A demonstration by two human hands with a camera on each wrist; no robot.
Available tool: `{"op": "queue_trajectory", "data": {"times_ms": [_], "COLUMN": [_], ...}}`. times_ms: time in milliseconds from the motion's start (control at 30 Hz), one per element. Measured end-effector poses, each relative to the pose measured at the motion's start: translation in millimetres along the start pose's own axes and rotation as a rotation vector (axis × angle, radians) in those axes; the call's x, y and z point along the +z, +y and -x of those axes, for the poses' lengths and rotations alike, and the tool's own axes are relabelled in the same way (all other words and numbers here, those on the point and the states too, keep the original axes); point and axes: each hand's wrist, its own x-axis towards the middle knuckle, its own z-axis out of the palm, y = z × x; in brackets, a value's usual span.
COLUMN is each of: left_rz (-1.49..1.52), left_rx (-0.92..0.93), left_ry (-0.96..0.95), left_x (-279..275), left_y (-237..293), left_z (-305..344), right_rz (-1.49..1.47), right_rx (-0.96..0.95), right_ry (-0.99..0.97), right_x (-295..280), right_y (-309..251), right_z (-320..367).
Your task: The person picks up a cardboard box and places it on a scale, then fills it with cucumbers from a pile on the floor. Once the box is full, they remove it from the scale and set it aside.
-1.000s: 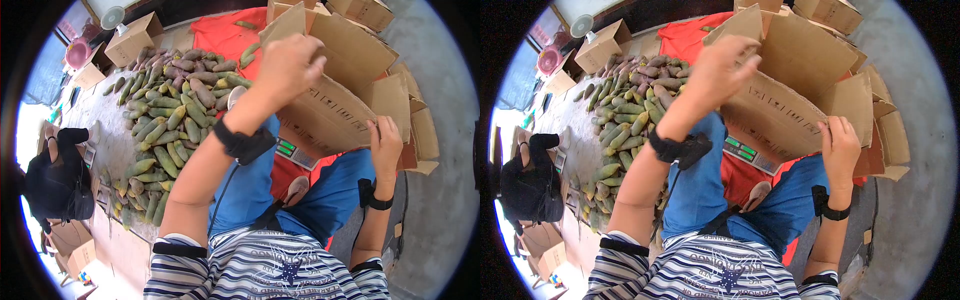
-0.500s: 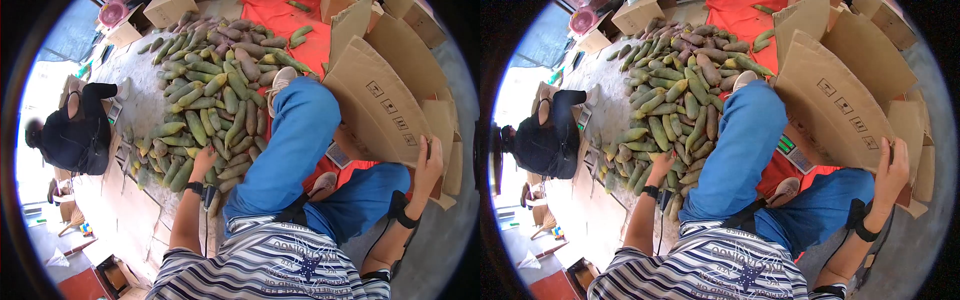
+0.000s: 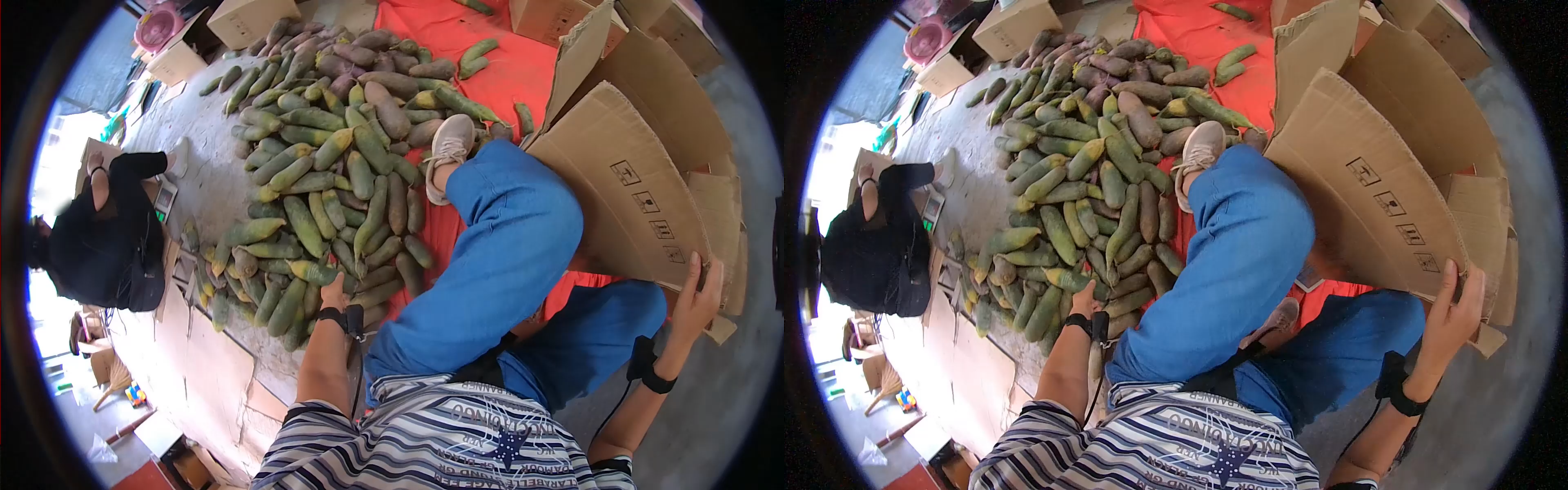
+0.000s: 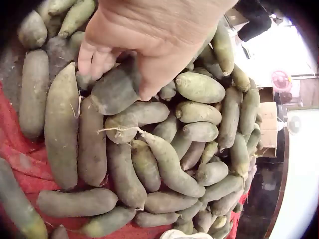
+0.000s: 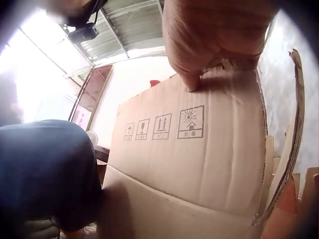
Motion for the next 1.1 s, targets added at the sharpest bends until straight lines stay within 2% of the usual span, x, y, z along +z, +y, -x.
{"op": "queue_trajectory", "data": {"times_ms": [33, 100, 300, 400, 433, 500, 633, 700, 800, 933, 1000, 1067, 1100], "left_rz": [-0.007, -0.039, -0.107, 0.139, 0.142, 0.413, 0.535, 0.323, 0.261, 0.157, -0.021, -0.037, 0.024], "left_rx": [0.006, 0.006, -0.015, -0.037, -0.028, -0.156, -0.062, 0.252, 0.525, 1.070, 1.349, 1.915, 2.038], "left_ry": [-0.009, 0.091, 0.079, -0.112, -0.111, -0.310, -0.400, -0.591, -0.711, -0.837, -0.706, -0.483, -0.463], "left_x": [3.7, 9.8, 2.3, -10.3, -10.7, -11.8, -0.8, 8.6, 33.2, 63.4, 77.7, 106.8, 122.6], "left_y": [-2.7, -2.9, 6.7, 3.1, 7.4, 20.1, 55.7, 75.8, 130.8, 198.8, 223.2, 243.4, 250.6], "left_z": [-6.1, -11.3, 19.3, 48.5, 52.3, 68.4, 140.9, 172.0, 221.6, 352.1, 413.9, 451.5, 470.6], "right_rz": [0.009, 0.000, 0.019, 0.027, 0.023, 0.010, -0.002, 0.002, 0.019, 0.005, 0.007, -0.004, -0.013], "right_rx": [0.007, 0.030, 0.037, -0.014, -0.011, -0.029, -0.050, -0.043, -0.062, -0.100, -0.051, -0.071, -0.085], "right_ry": [0.005, 0.043, 0.060, 0.083, 0.090, 0.069, 0.089, 0.068, 0.099, 0.130, 0.087, 0.107, 0.121], "right_x": [1.5, 2.2, 0.9, 0.0, -0.5, -1.5, -1.0, -0.5, 0.8, -1.6, -2.5, -2.8, -3.2], "right_y": [-1.2, -3.1, -11.0, -9.5, -9.8, -12.2, -11.3, -9.2, -10.3, -12.9, -14.7, -17.1, -17.5], "right_z": [0.7, 4.4, 3.2, 4.6, 5.0, 5.5, 9.0, 11.9, 13.7, 16.0, 17.4, 16.1, 16.2]}}
